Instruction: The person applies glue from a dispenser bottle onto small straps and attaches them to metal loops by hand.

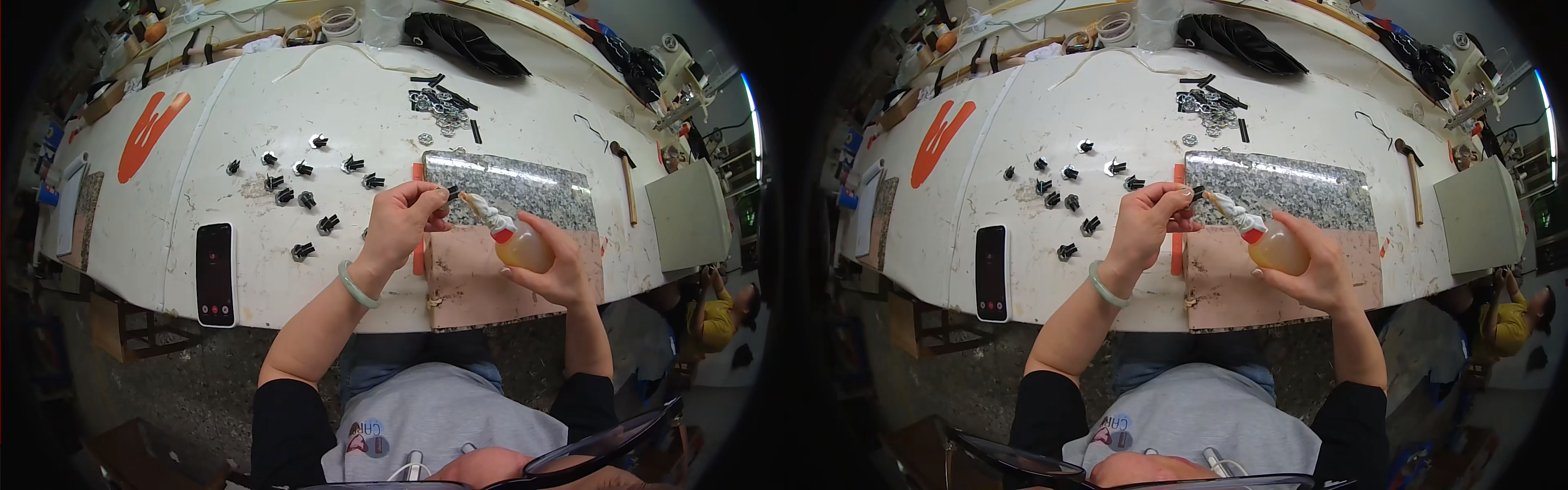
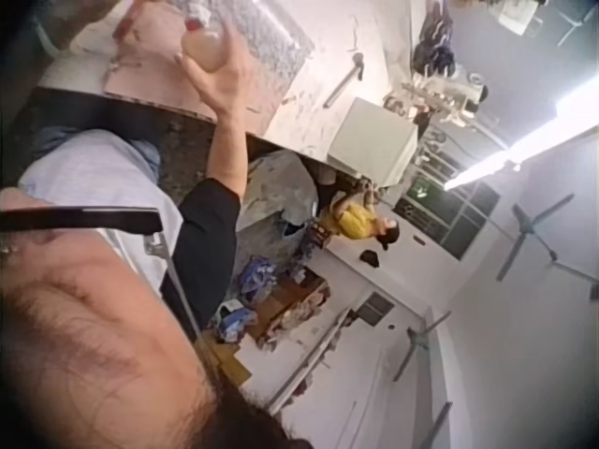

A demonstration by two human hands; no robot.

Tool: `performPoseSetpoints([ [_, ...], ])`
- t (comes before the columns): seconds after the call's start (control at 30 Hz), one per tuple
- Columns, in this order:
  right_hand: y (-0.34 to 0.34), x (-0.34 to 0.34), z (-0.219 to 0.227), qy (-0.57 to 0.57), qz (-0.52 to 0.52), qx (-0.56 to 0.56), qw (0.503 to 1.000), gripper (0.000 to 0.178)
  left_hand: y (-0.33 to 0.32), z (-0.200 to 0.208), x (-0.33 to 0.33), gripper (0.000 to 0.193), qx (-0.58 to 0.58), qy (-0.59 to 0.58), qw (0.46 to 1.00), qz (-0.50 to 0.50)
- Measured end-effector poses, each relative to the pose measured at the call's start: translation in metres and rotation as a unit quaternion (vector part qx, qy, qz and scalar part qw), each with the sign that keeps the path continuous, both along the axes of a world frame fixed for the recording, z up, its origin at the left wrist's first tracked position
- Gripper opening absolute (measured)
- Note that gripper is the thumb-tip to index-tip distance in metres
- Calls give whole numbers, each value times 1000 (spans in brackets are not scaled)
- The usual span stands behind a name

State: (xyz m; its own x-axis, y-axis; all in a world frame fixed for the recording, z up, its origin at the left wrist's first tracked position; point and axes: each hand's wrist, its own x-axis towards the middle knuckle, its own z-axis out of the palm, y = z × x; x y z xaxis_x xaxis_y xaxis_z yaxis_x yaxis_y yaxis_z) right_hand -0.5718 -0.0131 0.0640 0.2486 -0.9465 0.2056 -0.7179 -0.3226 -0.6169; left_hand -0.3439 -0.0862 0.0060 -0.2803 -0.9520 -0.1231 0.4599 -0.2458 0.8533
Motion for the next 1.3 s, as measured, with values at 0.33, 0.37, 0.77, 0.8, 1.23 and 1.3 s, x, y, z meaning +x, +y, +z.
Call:
performPoseSetpoints([
  [0.33, -3, -3, 0, 11, -14, 5, 1000, 65, -1, -1, 0, 16, 9, -3, 1000, -9],
  [0.37, -3, -3, 1, 6, -14, 13, 1000, 65, -1, 0, 0, 15, 5, -8, 1000, -10],
  [0.77, -3, -4, 0, 19, 2, -18, 1000, 65, 1, 1, 1, 15, -24, -28, 999, -8],
  [0.8, -2, -3, 1, 19, 1, -18, 1000, 65, 2, 1, 1, 15, -25, -27, 999, -7],
  [1.23, 1, -4, -6, 28, 15, -15, 999, 66, 2, -3, 1, 16, -35, -20, 999, -4],
  [1.3, 0, -5, -8, 40, 20, -16, 999, 69, 1, -5, 1, 16, -45, -14, 999, -13],
])
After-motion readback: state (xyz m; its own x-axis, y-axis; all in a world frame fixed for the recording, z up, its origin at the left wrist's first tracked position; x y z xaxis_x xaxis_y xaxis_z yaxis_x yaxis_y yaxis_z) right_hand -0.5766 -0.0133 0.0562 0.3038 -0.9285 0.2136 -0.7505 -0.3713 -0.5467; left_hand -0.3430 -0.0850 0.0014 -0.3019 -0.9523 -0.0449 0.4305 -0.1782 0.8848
